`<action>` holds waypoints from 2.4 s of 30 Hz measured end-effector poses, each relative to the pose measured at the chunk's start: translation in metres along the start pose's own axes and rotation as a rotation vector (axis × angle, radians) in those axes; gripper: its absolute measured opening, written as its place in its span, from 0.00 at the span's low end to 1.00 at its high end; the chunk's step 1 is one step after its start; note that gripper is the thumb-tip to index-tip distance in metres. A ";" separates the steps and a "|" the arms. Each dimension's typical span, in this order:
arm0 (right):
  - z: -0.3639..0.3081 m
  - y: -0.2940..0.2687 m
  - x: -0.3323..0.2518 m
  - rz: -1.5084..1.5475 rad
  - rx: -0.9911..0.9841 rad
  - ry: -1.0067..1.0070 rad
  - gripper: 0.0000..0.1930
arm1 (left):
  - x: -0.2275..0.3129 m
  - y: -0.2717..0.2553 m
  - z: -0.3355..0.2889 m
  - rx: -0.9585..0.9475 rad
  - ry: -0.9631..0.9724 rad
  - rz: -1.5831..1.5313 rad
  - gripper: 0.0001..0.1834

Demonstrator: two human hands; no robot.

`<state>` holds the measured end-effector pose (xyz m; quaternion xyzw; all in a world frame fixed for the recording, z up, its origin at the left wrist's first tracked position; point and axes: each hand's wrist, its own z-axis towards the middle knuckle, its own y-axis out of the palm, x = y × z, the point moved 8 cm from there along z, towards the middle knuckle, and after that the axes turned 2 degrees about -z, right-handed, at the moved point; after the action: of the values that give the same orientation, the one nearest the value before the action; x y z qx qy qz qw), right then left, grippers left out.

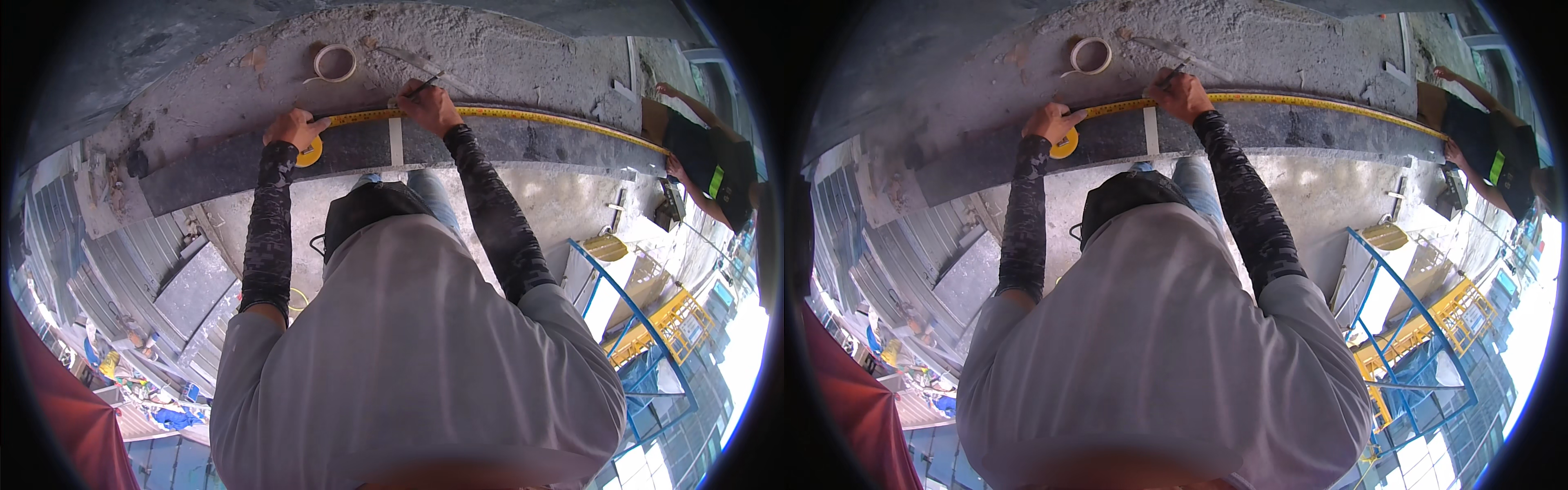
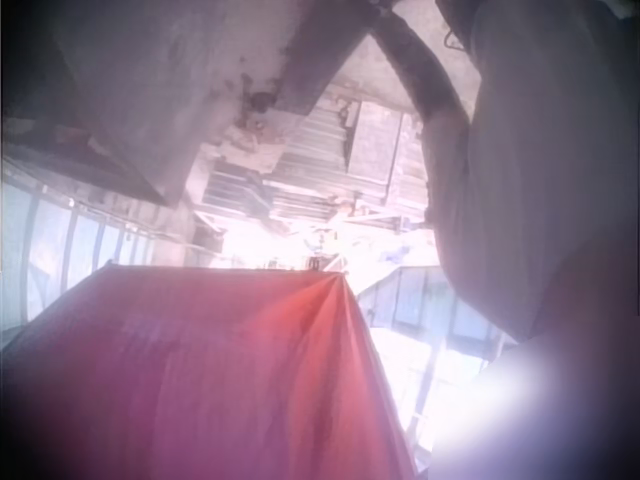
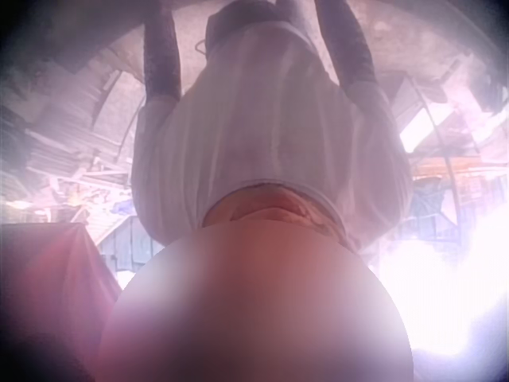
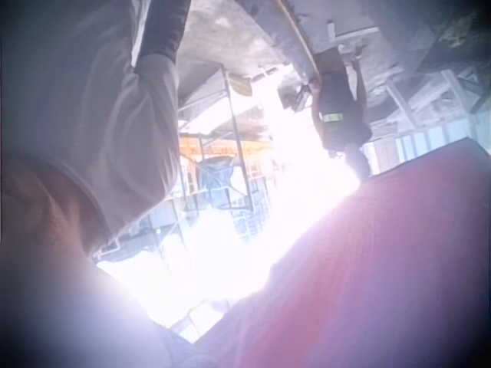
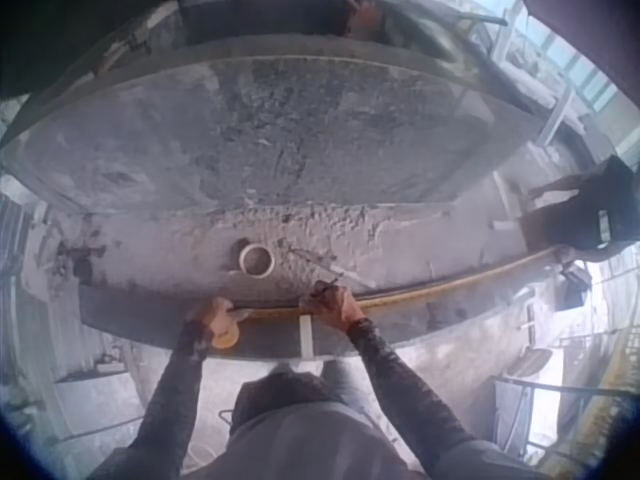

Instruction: The person measures a long stone slab with a tape measure and marks it with a pen. They then apply masking tape along the marked line and use a square tool to draw a perpendicular line. The person repeats the measuring and marking process on another section of the slab.

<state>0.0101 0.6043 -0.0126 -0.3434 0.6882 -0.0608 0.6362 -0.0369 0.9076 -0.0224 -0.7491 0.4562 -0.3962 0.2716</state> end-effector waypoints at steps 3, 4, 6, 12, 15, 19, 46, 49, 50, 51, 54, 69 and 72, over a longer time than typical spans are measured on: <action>-0.001 -0.001 -0.003 -0.049 0.006 -0.037 0.10 | 0.002 -0.001 0.000 -0.003 -0.003 0.009 0.32; -0.001 -0.001 -0.003 -0.048 0.009 -0.042 0.10 | 0.002 -0.001 0.000 -0.016 -0.007 0.011 0.32; -0.001 -0.001 -0.003 -0.051 0.018 -0.043 0.10 | 0.002 -0.001 0.000 -0.059 -0.033 0.032 0.32; -0.002 -0.002 0.000 0.008 0.033 -0.023 0.14 | -0.003 0.003 0.002 -0.164 -0.116 0.035 0.35; -0.002 -0.004 -0.001 -0.015 0.033 -0.056 0.14 | -0.002 0.002 0.003 -0.134 -0.094 0.052 0.35; -0.001 -0.003 -0.004 -0.061 0.042 -0.100 0.14 | -0.003 0.003 0.004 -0.120 -0.072 0.051 0.35; -0.230 -0.176 0.178 0.754 1.425 0.781 0.34 | 0.139 -0.016 -0.083 -0.097 0.458 -0.228 0.41; -0.243 -0.190 0.195 0.941 1.446 0.651 0.29 | 0.131 -0.018 -0.081 -0.113 0.486 -0.264 0.42; -0.244 -0.192 0.200 1.014 1.456 0.597 0.27 | 0.127 -0.018 -0.081 -0.113 0.498 -0.268 0.42; -0.242 -0.189 0.203 1.206 1.428 0.511 0.18 | 0.124 -0.020 -0.082 -0.103 0.521 -0.276 0.43; -0.230 -0.178 0.185 1.261 1.291 0.460 0.12 | 0.115 -0.017 -0.083 -0.096 0.526 -0.275 0.44; -0.076 0.025 -0.100 0.356 -0.194 0.006 0.21 | 0.049 -0.061 -0.086 0.260 0.401 -0.575 0.51; -0.089 0.029 -0.076 0.310 -0.173 0.054 0.18 | 0.004 -0.085 -0.080 0.319 0.291 -0.606 0.49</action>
<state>-0.0860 0.6367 0.0515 -0.2848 0.7524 0.0886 0.5874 -0.0638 0.9373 0.0874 -0.7342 0.1800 -0.6272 0.1875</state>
